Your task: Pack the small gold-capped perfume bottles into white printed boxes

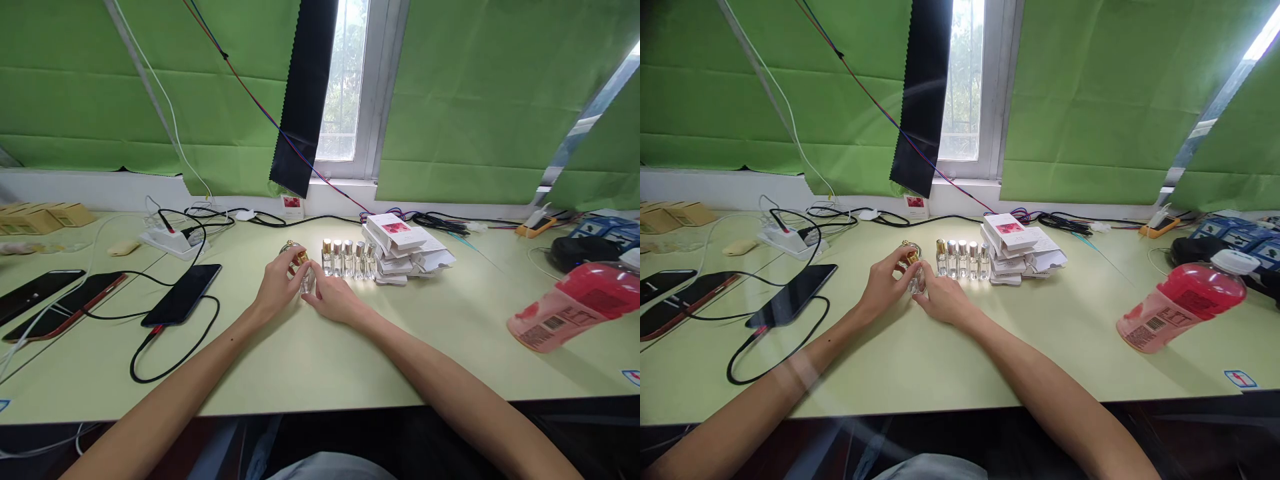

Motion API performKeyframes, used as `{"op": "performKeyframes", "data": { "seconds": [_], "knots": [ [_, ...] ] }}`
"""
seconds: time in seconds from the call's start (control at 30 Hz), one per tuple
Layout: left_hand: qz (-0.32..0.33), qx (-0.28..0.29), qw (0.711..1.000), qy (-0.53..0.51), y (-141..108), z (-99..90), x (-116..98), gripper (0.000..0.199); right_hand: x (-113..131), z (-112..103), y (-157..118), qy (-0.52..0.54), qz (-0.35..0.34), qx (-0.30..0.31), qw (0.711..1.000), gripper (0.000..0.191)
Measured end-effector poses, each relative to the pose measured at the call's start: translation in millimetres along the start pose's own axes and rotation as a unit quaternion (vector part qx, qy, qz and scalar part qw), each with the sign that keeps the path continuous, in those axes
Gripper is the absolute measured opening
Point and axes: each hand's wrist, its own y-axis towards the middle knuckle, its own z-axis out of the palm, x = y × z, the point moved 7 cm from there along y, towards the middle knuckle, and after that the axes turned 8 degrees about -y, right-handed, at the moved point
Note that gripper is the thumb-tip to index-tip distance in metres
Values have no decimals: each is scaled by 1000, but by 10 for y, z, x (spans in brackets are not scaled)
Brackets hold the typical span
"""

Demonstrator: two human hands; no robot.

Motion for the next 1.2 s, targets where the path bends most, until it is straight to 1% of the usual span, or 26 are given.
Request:
{"op": "performKeyframes", "data": {
  "seconds": [0.4, 0.77, 1.2],
  "knots": [
    [15, -5, 1000, 5, -6, -2, -19, 27, 1, 11, 1, -5, 10, 13, 1000, 74],
    [5, 0, 1000, -9, 13, -8, 0, 27, 15, -10, -4, -2, 6, 17, 1000, 71],
    [3, 0, 1000, -19, 6, 5, 14, 29, 15, -16, -5, -20, 12, 24, 999, 78]
  ]
}}
